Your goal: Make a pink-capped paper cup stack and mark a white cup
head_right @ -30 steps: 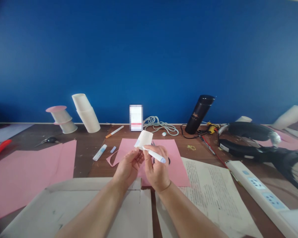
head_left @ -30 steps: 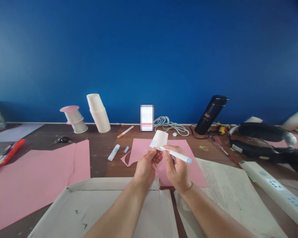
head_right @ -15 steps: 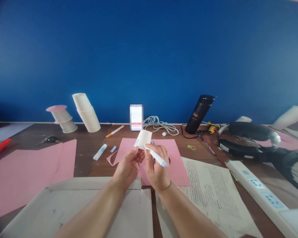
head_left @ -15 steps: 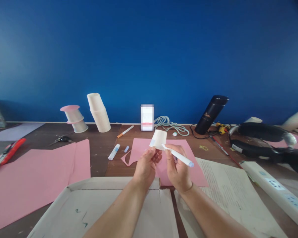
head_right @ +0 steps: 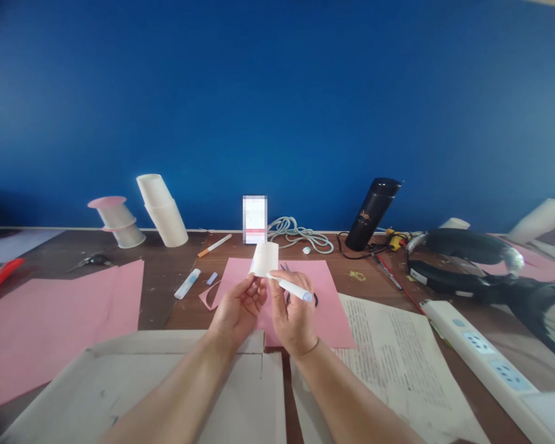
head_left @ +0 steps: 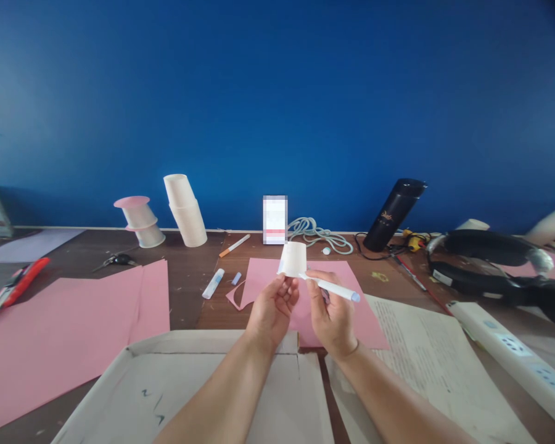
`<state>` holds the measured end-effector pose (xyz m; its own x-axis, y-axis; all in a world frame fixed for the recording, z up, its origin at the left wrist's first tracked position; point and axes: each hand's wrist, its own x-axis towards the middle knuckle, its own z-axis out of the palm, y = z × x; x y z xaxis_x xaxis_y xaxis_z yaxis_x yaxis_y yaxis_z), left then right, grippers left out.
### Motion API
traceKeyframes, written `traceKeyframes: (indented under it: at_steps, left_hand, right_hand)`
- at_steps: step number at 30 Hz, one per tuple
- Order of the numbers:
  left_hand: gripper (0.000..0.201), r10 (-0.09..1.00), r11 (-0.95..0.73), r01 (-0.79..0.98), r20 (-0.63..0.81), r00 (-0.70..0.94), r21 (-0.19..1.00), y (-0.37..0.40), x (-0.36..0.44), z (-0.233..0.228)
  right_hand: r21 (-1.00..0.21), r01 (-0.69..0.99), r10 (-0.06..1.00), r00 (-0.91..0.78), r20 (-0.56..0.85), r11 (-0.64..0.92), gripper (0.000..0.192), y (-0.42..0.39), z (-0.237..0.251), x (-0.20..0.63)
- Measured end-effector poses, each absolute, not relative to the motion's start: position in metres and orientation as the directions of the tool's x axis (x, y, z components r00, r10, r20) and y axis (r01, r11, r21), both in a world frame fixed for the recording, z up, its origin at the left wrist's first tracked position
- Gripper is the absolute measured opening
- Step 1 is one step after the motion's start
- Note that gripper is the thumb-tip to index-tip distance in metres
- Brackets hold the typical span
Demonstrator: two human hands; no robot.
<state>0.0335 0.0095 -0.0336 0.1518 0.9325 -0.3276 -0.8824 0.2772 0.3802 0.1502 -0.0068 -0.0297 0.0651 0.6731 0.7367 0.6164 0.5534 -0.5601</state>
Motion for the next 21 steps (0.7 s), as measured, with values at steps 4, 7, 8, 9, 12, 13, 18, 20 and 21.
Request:
traceKeyframes:
  at_steps: [4,7,8,9,12,13,18,20,21]
  left_hand:
    - [0.005,0.940,0.268,-0.877,-0.309,0.146,0.400,0.0094,0.0347,-0.0344]
    - [0.004,0.946,0.257,-0.873,-0.293,0.139,0.415,0.0094,0.0355,-0.0348]
    - [0.004,0.947,0.254,-0.872,-0.290,0.137,0.419,0.0093,0.0357,-0.0349]
    - [0.005,0.948,0.253,-0.870,-0.288,0.136,0.423,0.0091,0.0358,-0.0348]
    - [0.006,0.947,0.257,-0.866,-0.293,0.135,0.430,0.0086,0.0358,-0.0343]
    - [0.007,0.945,0.259,-0.865,-0.298,0.135,0.430,0.0086,0.0357,-0.0340]
    - [0.006,0.938,0.261,-0.867,-0.323,0.125,0.425,0.0092,0.0354,-0.0323]
    - [0.006,0.938,0.262,-0.869,-0.321,0.127,0.420,0.0094,0.0355,-0.0317]
    - [0.006,0.938,0.262,-0.870,-0.321,0.129,0.417,0.0094,0.0355,-0.0315]
  right_hand:
    - [-0.535,0.631,0.659,0.051,0.751,0.562,0.015,-0.0067,-0.0294,0.1496]
    - [-0.513,0.643,0.642,0.044,0.765,0.568,0.015,-0.0061,-0.0290,0.1493]
    - [-0.511,0.646,0.640,0.045,0.767,0.567,0.015,-0.0059,-0.0290,0.1493]
    - [-0.512,0.648,0.639,0.049,0.768,0.564,0.016,-0.0057,-0.0290,0.1494]
    - [-0.521,0.648,0.641,0.065,0.765,0.556,0.016,-0.0053,-0.0295,0.1497]
    - [-0.526,0.645,0.644,0.067,0.762,0.555,0.016,-0.0053,-0.0297,0.1498]
    - [-0.533,0.643,0.652,0.068,0.755,0.550,0.014,-0.0054,-0.0300,0.1504]
    - [-0.532,0.650,0.647,0.081,0.758,0.543,0.015,-0.0055,-0.0299,0.1505]
    - [-0.533,0.651,0.648,0.082,0.758,0.541,0.015,-0.0056,-0.0299,0.1505]
